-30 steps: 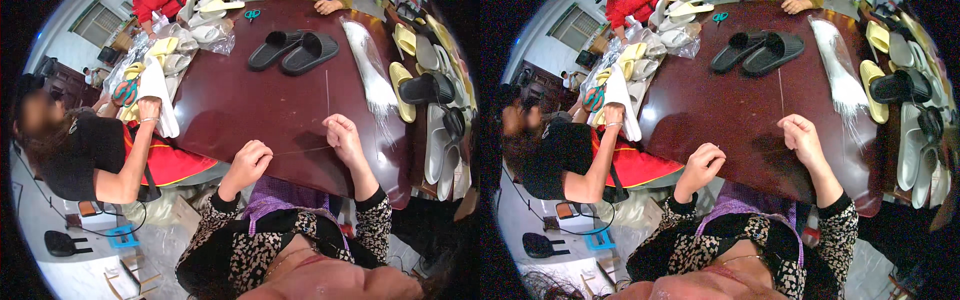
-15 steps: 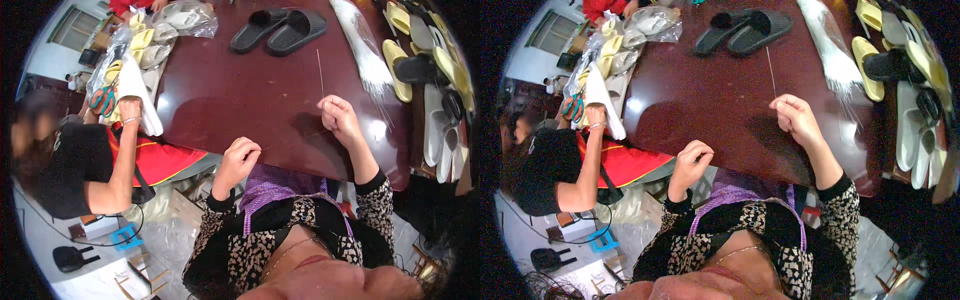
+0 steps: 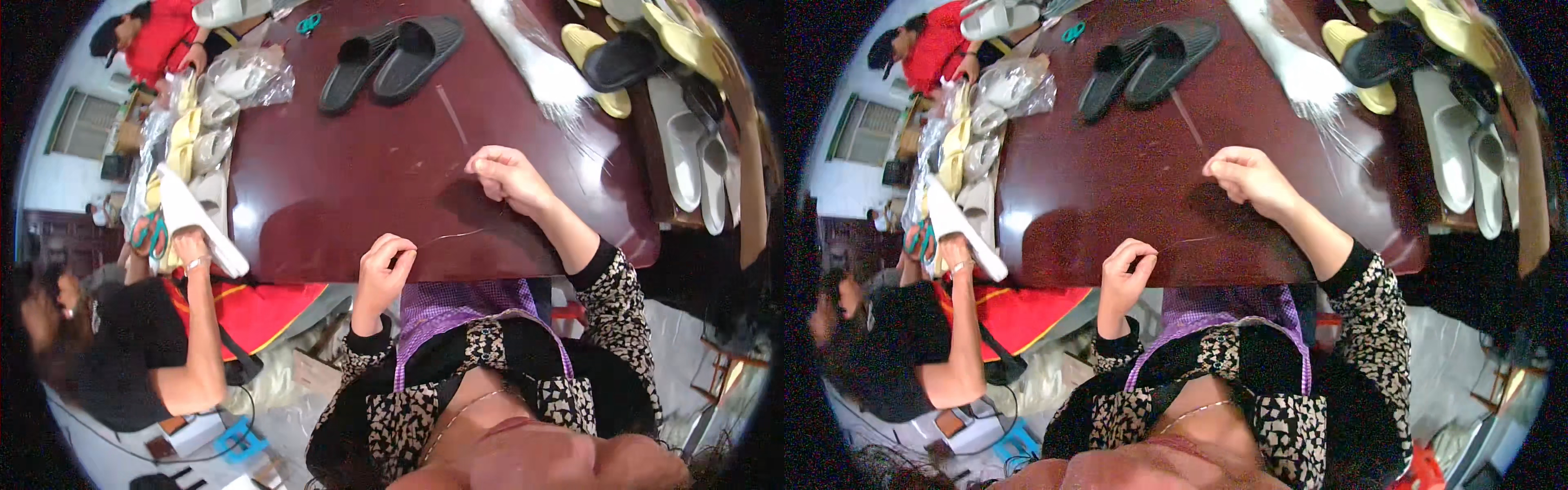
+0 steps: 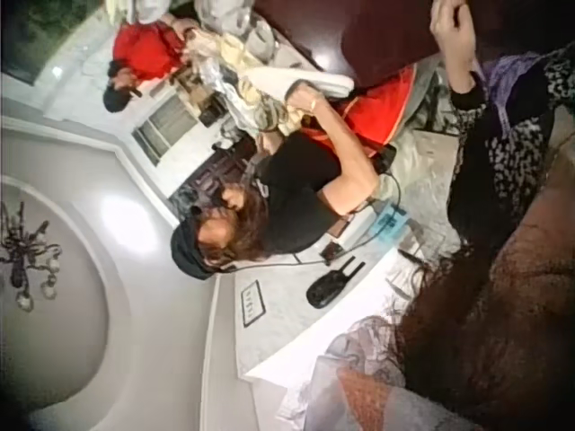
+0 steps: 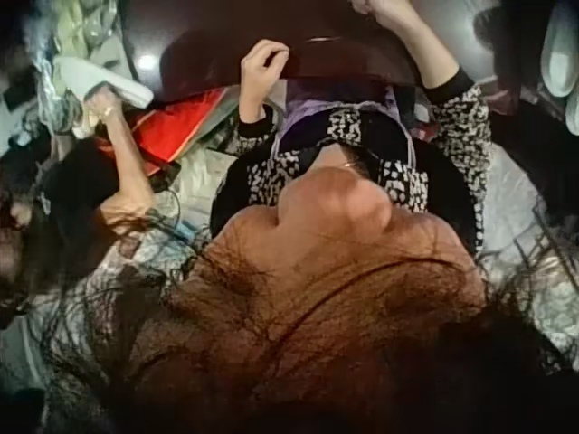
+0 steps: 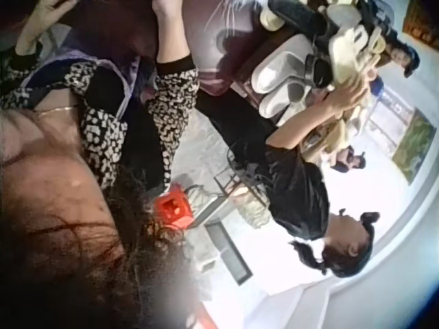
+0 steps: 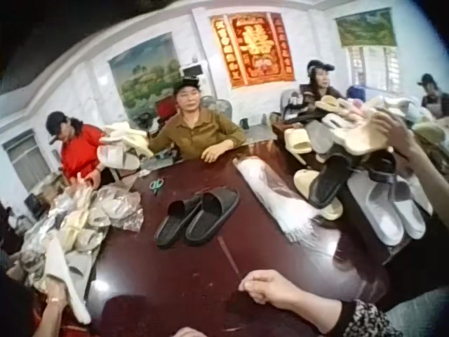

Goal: The person takes plastic ties and threads them through slippers by hand, fastening pairs of slides together.

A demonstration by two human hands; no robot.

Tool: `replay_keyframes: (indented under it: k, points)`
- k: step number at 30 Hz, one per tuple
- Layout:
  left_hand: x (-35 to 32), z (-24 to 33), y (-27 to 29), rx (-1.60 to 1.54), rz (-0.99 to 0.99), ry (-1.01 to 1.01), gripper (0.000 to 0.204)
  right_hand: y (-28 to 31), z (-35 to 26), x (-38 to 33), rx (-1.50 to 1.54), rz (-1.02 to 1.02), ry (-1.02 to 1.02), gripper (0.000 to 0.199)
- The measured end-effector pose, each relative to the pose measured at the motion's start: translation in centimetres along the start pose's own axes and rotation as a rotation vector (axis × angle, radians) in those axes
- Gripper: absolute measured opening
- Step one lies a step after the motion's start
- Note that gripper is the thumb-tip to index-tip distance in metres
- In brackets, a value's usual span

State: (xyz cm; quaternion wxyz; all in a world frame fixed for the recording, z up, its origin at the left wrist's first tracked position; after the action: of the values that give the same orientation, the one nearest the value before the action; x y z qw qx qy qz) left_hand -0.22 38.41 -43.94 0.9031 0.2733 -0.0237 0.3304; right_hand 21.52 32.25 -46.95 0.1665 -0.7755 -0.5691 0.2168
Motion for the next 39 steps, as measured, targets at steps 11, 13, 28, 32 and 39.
replay_keyframes:
  k: [11,13,28,32,39]
  points:
    - [1.6,0.3,0.7,0.022,0.009,0.048,0.004,1.0,-0.8,-0.1,-0.097,-0.003,0.059,0.014]
    - [1.1,0.0,0.9,0.031,0.041,0.071,0.004,1.0,-0.8,-0.3,-0.06,0.018,0.035,0.014]
    - [-0.4,0.0,4.3,0.162,0.3,0.037,0.013,0.7,-0.2,0.2,-0.022,0.059,0.035,0.014]
    - [-0.6,-0.8,5.5,0.203,0.346,0.046,0.014,0.7,-0.4,0.1,-0.044,0.037,0.05,0.015]
    - [-1.9,-2.5,6.7,0.406,0.41,-0.006,0.012,0.4,-0.3,0.0,-0.045,0.02,0.051,0.015]
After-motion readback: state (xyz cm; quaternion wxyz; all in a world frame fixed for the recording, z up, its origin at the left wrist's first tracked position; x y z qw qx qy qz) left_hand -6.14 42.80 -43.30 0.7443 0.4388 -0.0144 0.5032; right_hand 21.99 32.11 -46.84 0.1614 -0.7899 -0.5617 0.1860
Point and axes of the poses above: each hand's wrist, its own x-axis towards the middle knuckle, its own y-axis out of the back of the hand, z = x × y, the point moved 8 cm from there along x, towards the middle knuckle
